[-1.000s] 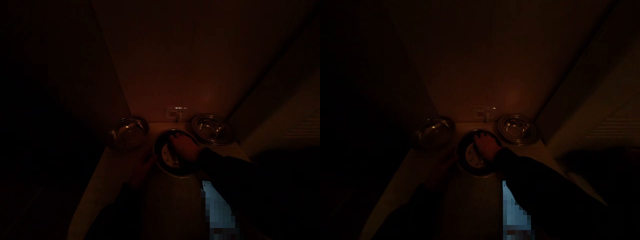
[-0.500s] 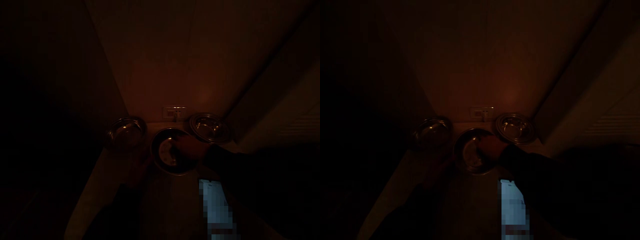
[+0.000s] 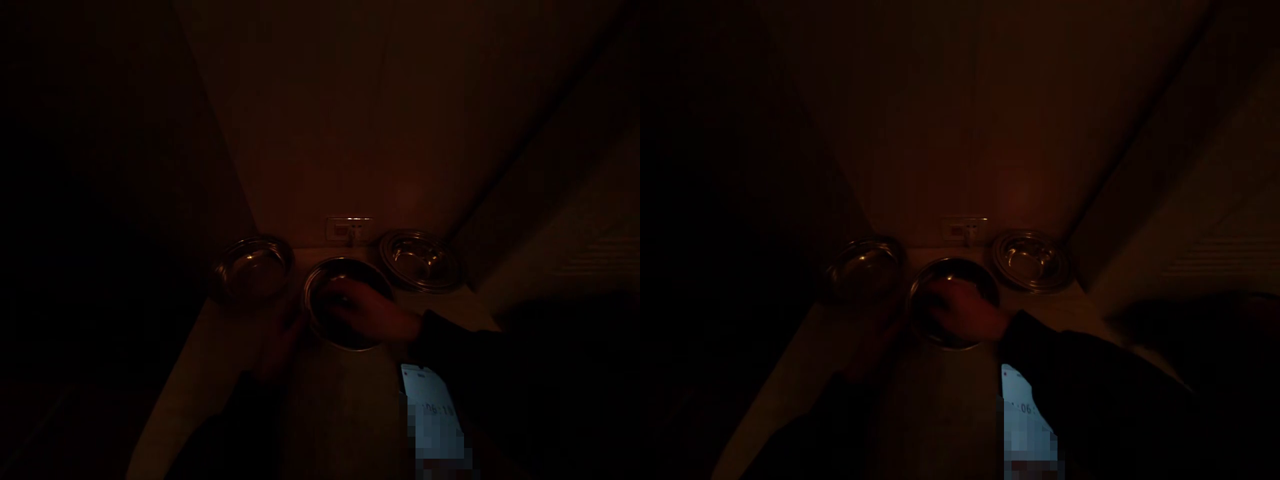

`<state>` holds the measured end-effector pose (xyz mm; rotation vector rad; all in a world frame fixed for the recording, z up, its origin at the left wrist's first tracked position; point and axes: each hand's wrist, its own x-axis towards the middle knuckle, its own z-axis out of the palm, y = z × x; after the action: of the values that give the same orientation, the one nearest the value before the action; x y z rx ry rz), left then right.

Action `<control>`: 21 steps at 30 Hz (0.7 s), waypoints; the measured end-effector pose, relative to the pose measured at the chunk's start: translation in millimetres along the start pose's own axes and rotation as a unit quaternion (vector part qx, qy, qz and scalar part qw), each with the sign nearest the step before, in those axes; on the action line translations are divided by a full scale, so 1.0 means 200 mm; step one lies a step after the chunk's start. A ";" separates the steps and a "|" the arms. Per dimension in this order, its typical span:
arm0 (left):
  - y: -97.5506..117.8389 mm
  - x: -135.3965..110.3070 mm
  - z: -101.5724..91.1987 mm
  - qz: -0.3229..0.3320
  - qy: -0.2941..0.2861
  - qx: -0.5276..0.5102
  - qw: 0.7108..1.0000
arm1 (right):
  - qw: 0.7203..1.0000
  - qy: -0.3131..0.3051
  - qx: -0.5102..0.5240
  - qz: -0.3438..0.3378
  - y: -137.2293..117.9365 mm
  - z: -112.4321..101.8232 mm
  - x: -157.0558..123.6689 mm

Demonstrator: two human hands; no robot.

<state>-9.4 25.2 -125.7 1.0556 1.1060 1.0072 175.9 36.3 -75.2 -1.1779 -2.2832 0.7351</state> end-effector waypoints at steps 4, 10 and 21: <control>-0.01 0.00 -0.02 -0.042 0.058 0.036 0.997 | 0.995 -0.028 -0.077 -0.060 -0.03 0.09 0.13; -0.05 0.01 -0.02 -0.020 0.014 -0.009 1.000 | 0.960 -0.038 -0.277 -0.028 0.03 0.04 0.30; -0.02 0.01 -0.03 0.016 0.020 0.067 0.997 | 0.919 -0.084 -0.359 0.142 0.12 -0.28 0.15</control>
<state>-14.3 26.8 -130.9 1.1679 1.2051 0.9935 209.4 86.6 -43.8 -1.8572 -2.6509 0.0540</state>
